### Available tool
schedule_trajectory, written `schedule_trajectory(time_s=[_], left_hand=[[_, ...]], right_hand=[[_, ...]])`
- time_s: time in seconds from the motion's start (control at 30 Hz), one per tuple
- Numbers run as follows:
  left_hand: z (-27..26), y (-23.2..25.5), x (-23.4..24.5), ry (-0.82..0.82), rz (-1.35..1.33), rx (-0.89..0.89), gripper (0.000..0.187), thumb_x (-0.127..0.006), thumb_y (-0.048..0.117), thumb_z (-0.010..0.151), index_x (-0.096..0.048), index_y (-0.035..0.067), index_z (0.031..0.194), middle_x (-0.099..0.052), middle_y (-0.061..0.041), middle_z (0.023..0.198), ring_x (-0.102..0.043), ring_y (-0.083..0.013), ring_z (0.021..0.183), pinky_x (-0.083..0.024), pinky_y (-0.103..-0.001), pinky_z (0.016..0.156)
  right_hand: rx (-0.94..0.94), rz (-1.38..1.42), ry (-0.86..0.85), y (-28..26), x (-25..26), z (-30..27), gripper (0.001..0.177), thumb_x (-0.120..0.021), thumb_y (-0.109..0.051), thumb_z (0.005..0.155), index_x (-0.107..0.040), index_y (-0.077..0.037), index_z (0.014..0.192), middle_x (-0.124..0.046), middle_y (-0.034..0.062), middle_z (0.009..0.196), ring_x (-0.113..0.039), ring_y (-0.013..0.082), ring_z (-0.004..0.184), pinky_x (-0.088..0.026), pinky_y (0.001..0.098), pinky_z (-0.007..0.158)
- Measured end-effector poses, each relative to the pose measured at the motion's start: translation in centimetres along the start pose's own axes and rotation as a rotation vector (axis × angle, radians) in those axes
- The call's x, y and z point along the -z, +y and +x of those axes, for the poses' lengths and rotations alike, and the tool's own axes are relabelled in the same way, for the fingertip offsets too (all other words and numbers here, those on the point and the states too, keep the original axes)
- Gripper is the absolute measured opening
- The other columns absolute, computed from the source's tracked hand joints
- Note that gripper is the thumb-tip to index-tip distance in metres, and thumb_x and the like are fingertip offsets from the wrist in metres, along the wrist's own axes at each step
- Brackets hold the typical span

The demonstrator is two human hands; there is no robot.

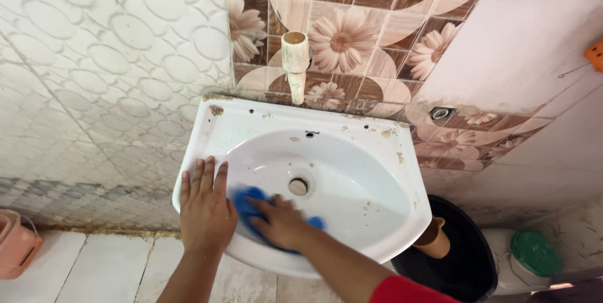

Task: The person fills a clay cup with water from a wall-mounted tap, then uses a blue cloth to scrub the interior and rim of a white ceramic sink. The person repeatedly wets the cloth under the tap and continues scrubbing the sink basin and surrounding tiled wall area.

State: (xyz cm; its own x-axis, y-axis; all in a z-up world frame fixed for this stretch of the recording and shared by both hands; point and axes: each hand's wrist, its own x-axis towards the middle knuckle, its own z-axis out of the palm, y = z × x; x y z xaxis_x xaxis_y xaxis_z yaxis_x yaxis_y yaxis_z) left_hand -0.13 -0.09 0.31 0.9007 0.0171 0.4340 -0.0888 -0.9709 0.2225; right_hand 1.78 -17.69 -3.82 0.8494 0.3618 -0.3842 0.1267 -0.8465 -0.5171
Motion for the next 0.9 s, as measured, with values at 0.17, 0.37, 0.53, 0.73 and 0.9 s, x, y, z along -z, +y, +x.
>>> schedule_trajectory(time_s=[0.17, 0.37, 0.53, 0.73, 0.9], left_hand=[[0.5, 0.7, 0.6, -0.118, 0.082, 0.032, 0.062, -0.062, 0.017, 0.077, -0.056, 0.01, 0.138, -0.045, -0.014, 0.155, -0.036, -0.0296, 0.146, -0.026, -0.046, 0.116], [3.5, -2.4, 1.1, -0.146, -0.064, 0.0, 0.037, -0.059, 0.013, 0.087, -0.064, 0.013, 0.124, -0.06, -0.006, 0.13, -0.054, -0.0248, 0.126, -0.044, -0.043, 0.109], [3.8, -2.5, 1.0, 0.046, -0.095, -0.048, 0.045, -0.06, 0.012, 0.084, -0.059, 0.009, 0.129, -0.059, -0.011, 0.131, -0.052, -0.0299, 0.128, -0.042, -0.047, 0.106], [4.0, -2.3, 0.8, 0.039, 0.083, 0.08, 0.064, -0.056, 0.013, 0.085, -0.043, 0.0, 0.147, -0.048, -0.021, 0.148, -0.047, -0.0335, 0.136, -0.043, -0.045, 0.108], [4.1, -2.5, 0.0, 0.038, 0.022, 0.116, 0.058, -0.054, 0.015, 0.093, -0.042, -0.001, 0.148, -0.047, -0.022, 0.15, -0.052, -0.0354, 0.136, -0.049, -0.043, 0.102]], right_hand=[[-0.408, -0.525, 0.134, 11.5, 4.1, -2.6, 0.061, -0.044, -0.047, 0.104, -0.028, -0.026, 0.159, -0.002, 0.0153, 0.171, -0.004, 0.0458, 0.155, -0.013, 0.0693, 0.119], [-0.245, -0.31, 0.242, 10.4, -2.5, 3.4, 0.074, -0.045, -0.033, 0.102, -0.014, 0.002, 0.16, -0.01, 0.021, 0.169, -0.013, 0.0392, 0.155, -0.016, 0.0549, 0.124], [0.159, 0.15, 0.059, -1.2, -3.3, 4.6, 0.069, -0.044, -0.03, 0.103, -0.014, -0.026, 0.165, -0.011, 0.0144, 0.171, -0.015, 0.0357, 0.155, -0.018, 0.0503, 0.124], [0.057, -0.307, 0.042, 12.5, 2.6, -0.7, 0.064, -0.048, -0.027, 0.099, -0.028, -0.026, 0.16, -0.019, 0.009, 0.17, -0.02, 0.0295, 0.157, -0.025, 0.0525, 0.122], [-0.143, -0.561, 0.161, 16.5, 0.7, 2.1, 0.072, -0.051, -0.034, 0.102, -0.02, -0.007, 0.161, -0.016, 0.0209, 0.166, -0.015, 0.0407, 0.154, -0.018, 0.0557, 0.123]])
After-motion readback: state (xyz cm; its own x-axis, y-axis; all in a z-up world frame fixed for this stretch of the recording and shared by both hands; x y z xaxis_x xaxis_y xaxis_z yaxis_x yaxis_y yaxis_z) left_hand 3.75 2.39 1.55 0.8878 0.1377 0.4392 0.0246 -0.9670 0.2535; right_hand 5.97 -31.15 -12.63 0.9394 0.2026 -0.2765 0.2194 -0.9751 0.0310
